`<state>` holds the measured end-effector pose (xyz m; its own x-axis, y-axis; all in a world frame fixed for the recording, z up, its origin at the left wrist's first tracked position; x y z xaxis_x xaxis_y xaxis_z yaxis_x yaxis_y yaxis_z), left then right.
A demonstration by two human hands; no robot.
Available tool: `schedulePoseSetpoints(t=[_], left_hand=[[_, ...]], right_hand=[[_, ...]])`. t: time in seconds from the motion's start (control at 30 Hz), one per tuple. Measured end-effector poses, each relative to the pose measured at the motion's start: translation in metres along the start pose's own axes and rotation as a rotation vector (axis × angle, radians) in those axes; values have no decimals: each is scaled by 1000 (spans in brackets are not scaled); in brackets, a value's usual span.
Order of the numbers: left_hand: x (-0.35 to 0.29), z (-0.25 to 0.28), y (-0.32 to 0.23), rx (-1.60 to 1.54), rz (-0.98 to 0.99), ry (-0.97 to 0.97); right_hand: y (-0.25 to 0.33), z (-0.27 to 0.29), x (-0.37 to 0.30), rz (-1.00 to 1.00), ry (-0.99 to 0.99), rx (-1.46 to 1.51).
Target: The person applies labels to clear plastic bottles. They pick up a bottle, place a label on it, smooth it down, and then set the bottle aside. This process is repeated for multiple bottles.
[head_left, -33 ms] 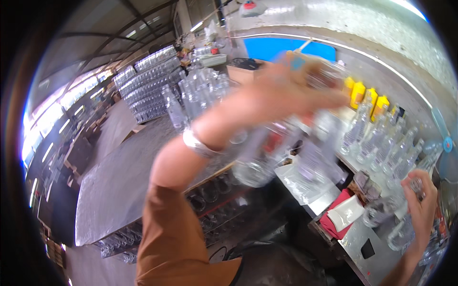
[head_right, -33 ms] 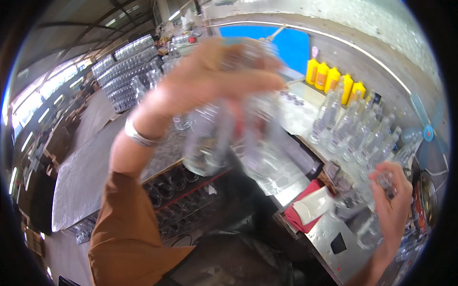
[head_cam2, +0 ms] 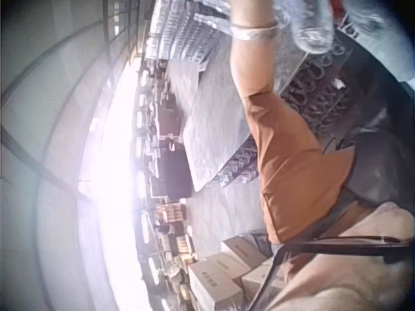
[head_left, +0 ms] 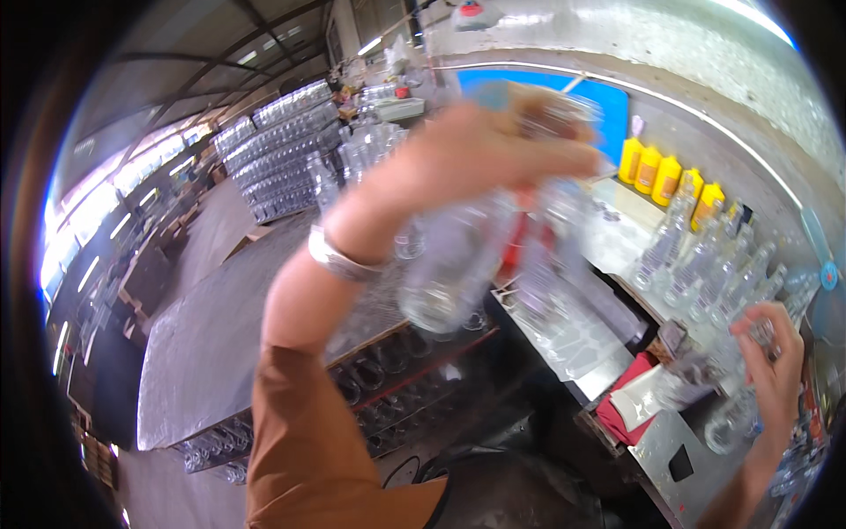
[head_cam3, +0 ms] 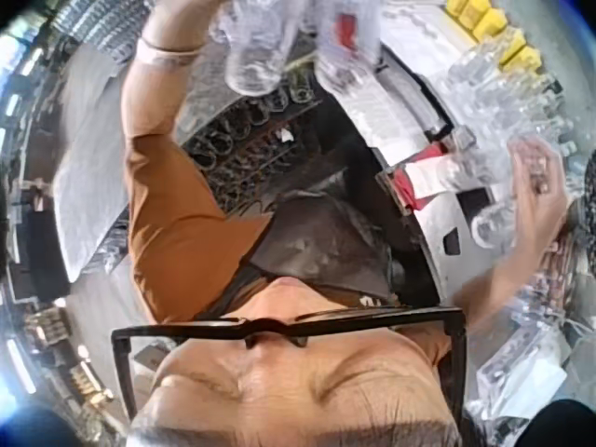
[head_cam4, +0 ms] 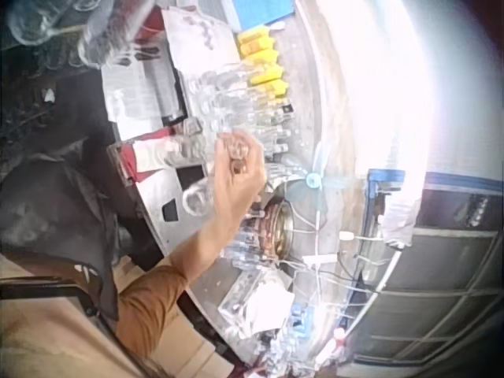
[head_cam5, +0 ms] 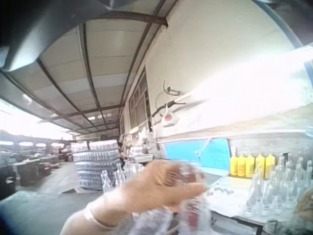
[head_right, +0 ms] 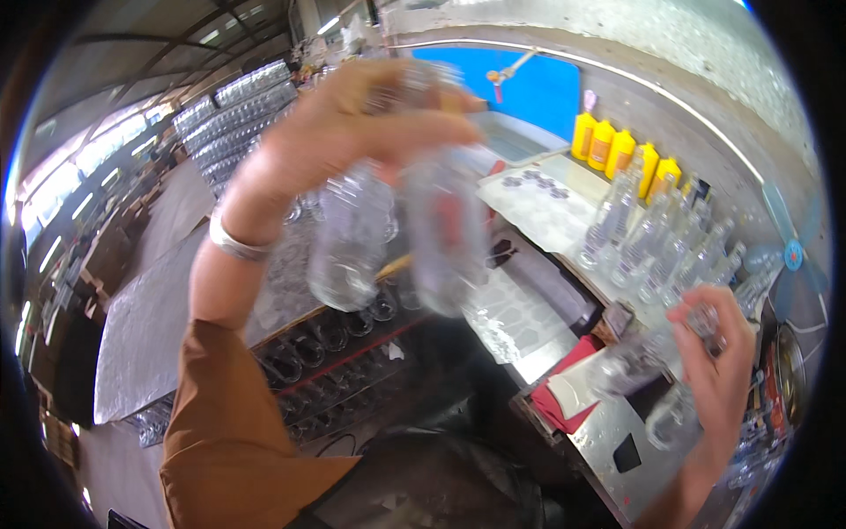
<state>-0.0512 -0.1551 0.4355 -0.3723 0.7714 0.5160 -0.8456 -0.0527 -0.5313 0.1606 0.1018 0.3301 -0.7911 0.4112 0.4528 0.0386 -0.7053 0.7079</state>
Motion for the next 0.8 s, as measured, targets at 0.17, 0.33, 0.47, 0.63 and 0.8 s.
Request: schedulePoseSetpoints(t=[0.17, 0.33, 0.47, 0.63, 0.8], left_hand=[[-109, 189, 87, 348, 340, -295], [-216, 334, 222, 503, 609, -560], [-247, 375, 315, 521, 693, -658], [-270, 390, 407, 511, 772, -683], [-277, 385, 447, 501, 838, -668]], right_hand=[[114, -148, 67, 323, 231, 338], [211, -293, 102, 471, 423, 383], [261, -382, 122, 490, 457, 400], [293, -474, 148, 530, 384, 303], [309, -517, 171, 502, 308, 221]])
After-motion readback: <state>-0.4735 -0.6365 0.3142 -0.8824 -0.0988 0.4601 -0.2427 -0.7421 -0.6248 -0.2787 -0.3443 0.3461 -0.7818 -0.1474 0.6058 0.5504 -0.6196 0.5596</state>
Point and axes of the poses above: each hand's wrist, its own x-axis towards the middle knuckle, its own z-axis out of the back of the hand, y = z × x, the point moved 8 cm from there along x, towards the middle knuckle, and after that the axes turned 1 degree about y, right-handed, at the moved point
